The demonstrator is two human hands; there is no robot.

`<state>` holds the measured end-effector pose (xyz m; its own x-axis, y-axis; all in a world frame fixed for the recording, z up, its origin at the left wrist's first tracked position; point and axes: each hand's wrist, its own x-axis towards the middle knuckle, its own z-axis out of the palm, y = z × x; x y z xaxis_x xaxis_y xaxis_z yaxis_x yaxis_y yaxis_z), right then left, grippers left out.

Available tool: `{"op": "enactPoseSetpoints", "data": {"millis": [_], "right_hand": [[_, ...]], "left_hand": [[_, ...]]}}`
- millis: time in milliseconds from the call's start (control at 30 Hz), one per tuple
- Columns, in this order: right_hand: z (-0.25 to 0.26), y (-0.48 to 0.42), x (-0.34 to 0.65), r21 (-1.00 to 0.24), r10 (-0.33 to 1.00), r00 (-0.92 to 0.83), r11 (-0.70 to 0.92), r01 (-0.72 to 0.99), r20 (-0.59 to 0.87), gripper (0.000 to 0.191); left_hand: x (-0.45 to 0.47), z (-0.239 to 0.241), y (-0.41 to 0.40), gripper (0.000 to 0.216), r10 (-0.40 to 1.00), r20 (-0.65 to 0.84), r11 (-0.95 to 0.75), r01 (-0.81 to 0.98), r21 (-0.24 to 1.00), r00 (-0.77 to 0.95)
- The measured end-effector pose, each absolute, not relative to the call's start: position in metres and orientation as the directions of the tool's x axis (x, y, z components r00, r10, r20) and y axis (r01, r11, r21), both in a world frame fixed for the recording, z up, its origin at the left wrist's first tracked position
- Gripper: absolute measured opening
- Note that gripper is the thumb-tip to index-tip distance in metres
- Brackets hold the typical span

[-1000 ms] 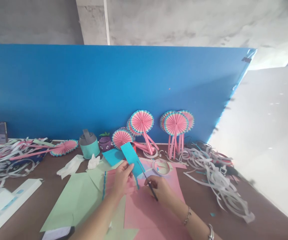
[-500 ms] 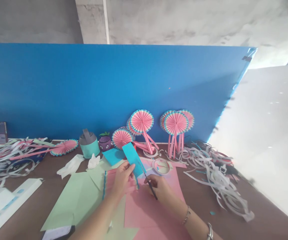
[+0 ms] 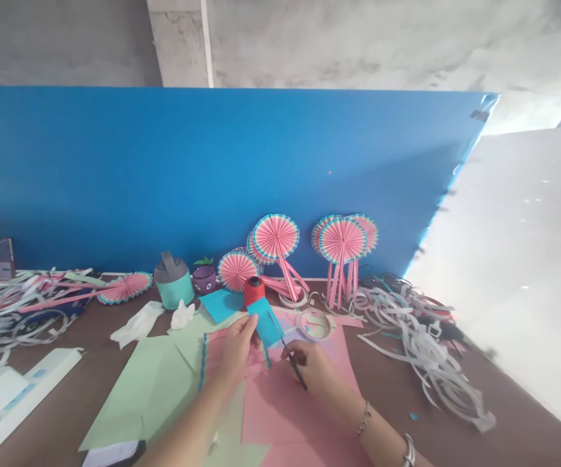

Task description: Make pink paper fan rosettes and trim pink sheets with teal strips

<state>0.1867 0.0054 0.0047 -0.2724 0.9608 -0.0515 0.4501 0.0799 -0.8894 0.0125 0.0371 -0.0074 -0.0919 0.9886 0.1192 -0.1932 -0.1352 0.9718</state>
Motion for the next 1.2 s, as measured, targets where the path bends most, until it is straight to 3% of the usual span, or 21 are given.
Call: {"op": "enactPoseSetpoints", "data": {"millis": [400, 867, 1200], "right_hand": [[0.012, 0.004, 0.185, -0.901, 0.960, -0.273, 0.072, 0.429, -0.054, 0.017], [0.001, 0.007, 0.188, -0.903, 0.958, -0.285, 0.114, 0.414, -0.010, 0.008], [0.005, 0.004, 0.187, -0.890, 0.959, -0.282, 0.122, 0.440, -0.008, 0.013]], "left_hand": [[0.013, -0.006, 0.035, 0.043, 0.994, 0.111, -0.113, -0.215, 0.970, -0.019], [0.014, -0.003, 0.033, 0.040, 0.995, 0.096, -0.102, -0.221, 0.970, -0.040], [0.014, -0.001, 0.033, 0.043, 0.992, 0.091, -0.107, -0.218, 0.970, -0.082]]}}
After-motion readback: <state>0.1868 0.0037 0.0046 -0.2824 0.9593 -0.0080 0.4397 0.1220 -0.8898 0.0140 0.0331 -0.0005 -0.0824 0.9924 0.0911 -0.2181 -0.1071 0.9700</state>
